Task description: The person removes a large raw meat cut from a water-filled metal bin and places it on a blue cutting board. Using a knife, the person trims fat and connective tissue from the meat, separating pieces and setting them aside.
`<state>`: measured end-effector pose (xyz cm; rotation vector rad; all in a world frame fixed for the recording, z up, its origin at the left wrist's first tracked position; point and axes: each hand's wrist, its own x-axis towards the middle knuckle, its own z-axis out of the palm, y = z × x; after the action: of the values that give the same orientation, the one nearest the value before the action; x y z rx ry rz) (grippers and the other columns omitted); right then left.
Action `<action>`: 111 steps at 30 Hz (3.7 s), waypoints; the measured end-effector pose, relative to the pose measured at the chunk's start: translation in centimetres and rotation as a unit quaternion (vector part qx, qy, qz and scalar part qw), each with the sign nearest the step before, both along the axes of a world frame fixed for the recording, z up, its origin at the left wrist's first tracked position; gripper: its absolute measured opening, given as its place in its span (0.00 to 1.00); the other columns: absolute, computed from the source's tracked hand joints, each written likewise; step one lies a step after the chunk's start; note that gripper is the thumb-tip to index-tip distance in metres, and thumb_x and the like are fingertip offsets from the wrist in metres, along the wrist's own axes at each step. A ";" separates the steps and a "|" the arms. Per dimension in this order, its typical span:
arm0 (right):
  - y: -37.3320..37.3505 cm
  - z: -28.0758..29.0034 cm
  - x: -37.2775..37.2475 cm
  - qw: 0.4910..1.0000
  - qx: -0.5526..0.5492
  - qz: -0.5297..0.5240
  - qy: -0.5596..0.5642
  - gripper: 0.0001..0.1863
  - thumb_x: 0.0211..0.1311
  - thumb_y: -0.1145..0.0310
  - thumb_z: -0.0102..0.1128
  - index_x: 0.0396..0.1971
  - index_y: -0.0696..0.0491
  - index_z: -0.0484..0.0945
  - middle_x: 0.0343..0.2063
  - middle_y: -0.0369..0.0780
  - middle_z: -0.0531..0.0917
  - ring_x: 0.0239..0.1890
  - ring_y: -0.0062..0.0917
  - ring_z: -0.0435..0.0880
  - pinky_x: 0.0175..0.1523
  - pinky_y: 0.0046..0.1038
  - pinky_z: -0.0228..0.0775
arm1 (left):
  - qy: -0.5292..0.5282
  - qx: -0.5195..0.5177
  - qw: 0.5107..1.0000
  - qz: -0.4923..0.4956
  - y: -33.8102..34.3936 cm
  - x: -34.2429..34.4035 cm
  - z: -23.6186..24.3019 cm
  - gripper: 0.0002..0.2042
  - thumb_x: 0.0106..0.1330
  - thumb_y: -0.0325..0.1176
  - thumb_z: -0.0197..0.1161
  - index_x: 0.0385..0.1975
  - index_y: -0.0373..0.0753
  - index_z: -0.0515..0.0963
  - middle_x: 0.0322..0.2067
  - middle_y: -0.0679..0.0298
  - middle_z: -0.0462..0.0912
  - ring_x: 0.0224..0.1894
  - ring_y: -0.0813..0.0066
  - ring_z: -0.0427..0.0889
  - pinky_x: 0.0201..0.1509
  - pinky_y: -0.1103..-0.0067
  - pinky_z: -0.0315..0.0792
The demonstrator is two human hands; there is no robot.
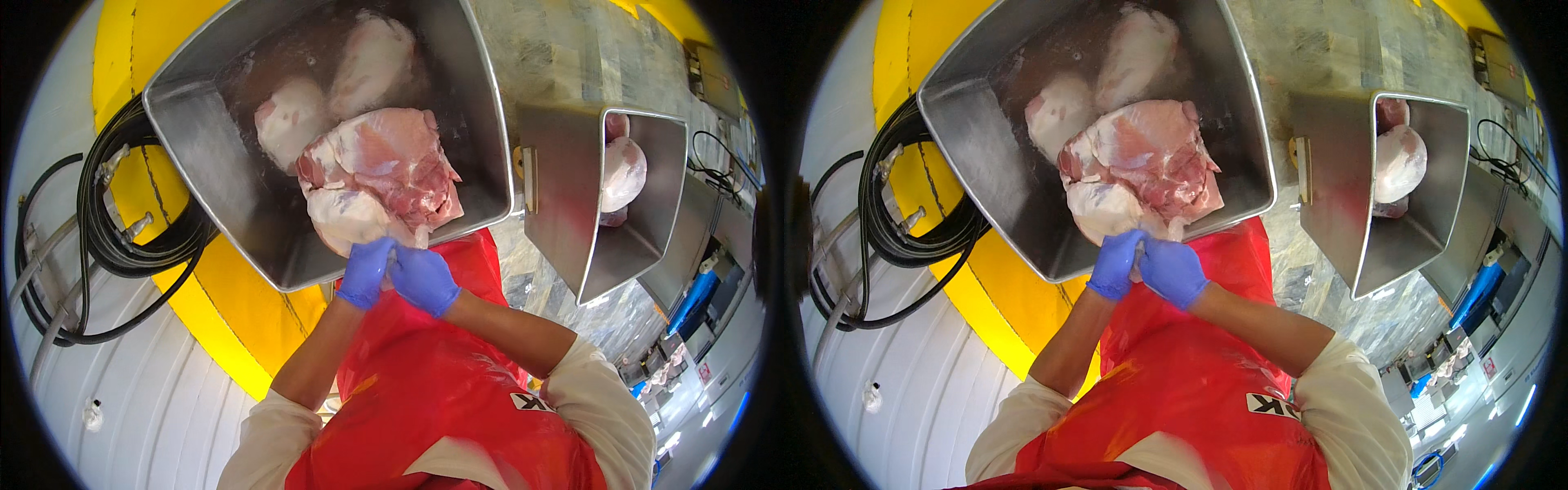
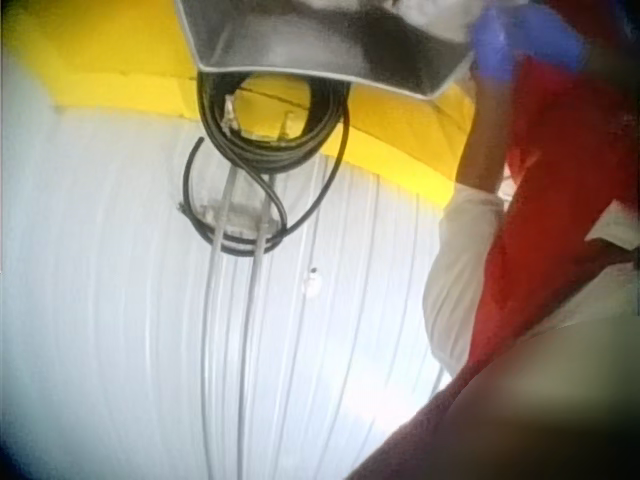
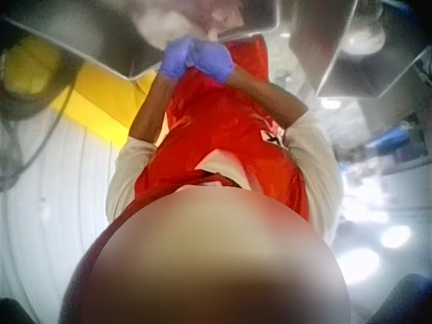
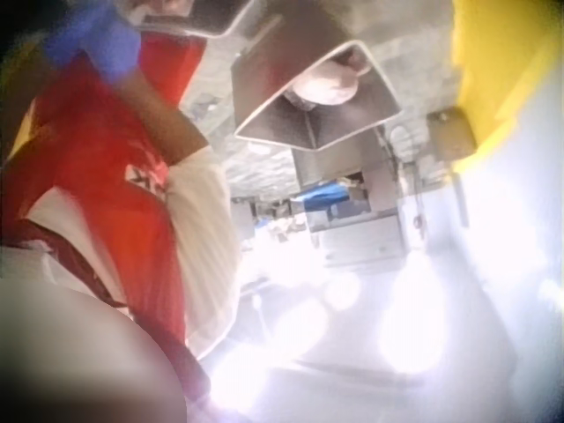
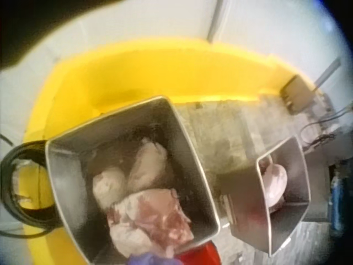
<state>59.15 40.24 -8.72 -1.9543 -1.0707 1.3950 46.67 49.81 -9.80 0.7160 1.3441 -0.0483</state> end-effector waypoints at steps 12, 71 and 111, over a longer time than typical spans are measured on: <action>4.4 -8.4 -2.2 0.990 0.017 -0.101 0.093 0.13 0.68 0.64 0.64 0.42 0.58 0.81 0.36 0.55 0.86 0.38 0.52 0.87 0.45 0.48 0.79 | 0.065 0.008 0.992 0.106 4.0 -3.6 -9.6 0.09 0.73 0.32 0.62 0.30 0.39 0.83 0.27 0.74 0.79 0.29 0.84 0.76 0.33 0.78 0.70; 1.2 -1.5 -2.3 0.536 0.179 -0.416 0.713 0.42 0.71 0.33 0.56 0.71 0.52 0.73 0.64 0.44 0.82 0.63 0.38 0.83 0.72 0.43 0.73 | -0.159 0.346 0.798 -0.467 0.2 -1.7 22.4 0.03 0.71 0.26 0.64 0.40 0.37 0.78 0.35 0.65 0.81 0.39 0.73 0.81 0.42 0.72 0.77; 5.7 -14.2 4.2 0.608 0.404 -0.569 0.378 0.40 0.72 0.41 0.62 0.73 0.53 0.69 0.65 0.46 0.81 0.61 0.35 0.85 0.66 0.41 0.80 | -0.532 0.200 0.710 -0.415 21.6 4.7 -3.6 0.10 0.75 0.27 0.62 0.53 0.36 0.80 0.46 0.64 0.84 0.49 0.75 0.83 0.53 0.74 0.80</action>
<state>63.36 45.93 -22.91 -0.7592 0.1198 0.5836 51.36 71.40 -13.39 1.3897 -0.1803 -0.0462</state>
